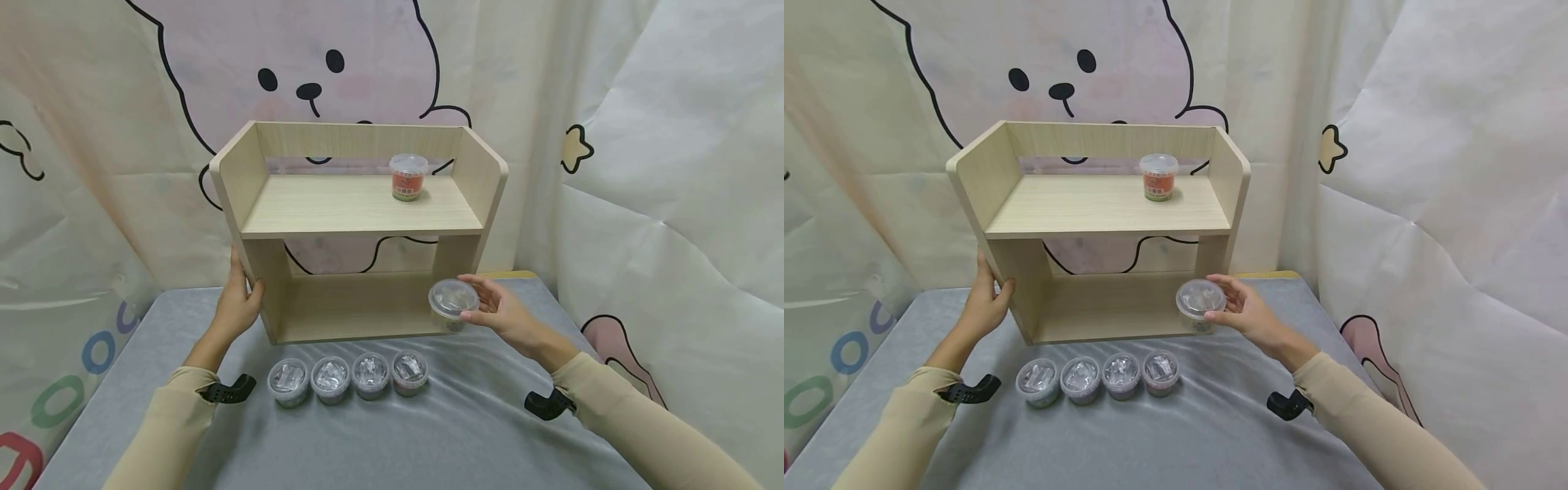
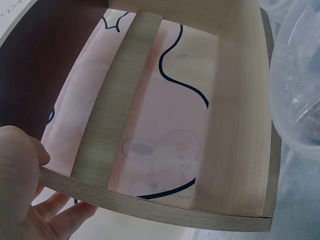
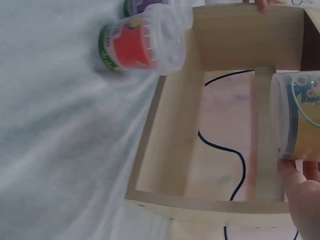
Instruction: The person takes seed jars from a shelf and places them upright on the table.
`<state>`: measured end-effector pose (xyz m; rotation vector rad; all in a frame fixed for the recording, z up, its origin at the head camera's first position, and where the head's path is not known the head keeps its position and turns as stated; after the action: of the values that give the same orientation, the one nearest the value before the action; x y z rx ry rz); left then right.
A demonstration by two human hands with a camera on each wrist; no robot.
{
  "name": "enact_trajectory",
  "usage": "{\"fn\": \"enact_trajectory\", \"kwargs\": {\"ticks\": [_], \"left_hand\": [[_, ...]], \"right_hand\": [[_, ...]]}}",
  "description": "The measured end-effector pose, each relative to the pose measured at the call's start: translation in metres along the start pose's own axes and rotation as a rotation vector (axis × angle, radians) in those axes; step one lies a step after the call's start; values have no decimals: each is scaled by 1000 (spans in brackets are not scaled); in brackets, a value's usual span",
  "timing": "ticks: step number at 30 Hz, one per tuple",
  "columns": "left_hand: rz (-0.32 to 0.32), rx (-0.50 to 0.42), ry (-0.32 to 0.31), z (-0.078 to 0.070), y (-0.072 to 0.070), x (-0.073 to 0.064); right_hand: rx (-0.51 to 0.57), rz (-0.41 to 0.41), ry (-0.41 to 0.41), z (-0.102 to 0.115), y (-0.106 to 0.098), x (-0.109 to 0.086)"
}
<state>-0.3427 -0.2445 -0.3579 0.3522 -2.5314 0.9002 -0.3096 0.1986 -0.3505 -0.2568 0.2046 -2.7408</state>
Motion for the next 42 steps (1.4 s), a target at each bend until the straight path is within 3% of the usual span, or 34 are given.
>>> {"fn": "enact_trajectory", "kwargs": {"ticks": [12,28,42], "left_hand": [[-9,2,11,-2,1,1],[-7,-11,5,-3,1,2],[-23,-11,14,-2,-2,-1]], "right_hand": [[34,58,46,-40,5,-15],[129,85,32,-89,8,-32],[57,97,96,-129,13,-39]]}}
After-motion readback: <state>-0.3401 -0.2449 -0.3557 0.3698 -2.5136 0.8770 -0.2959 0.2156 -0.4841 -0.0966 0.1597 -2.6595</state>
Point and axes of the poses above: each hand's wrist, its own x-axis towards the middle knuckle, its own y-axis out of the palm, z = x × y, the point moved 9 cm from there along x, towards the middle knuckle, and after that the axes turned 6 degrees about -z, right-handed, at the moved point
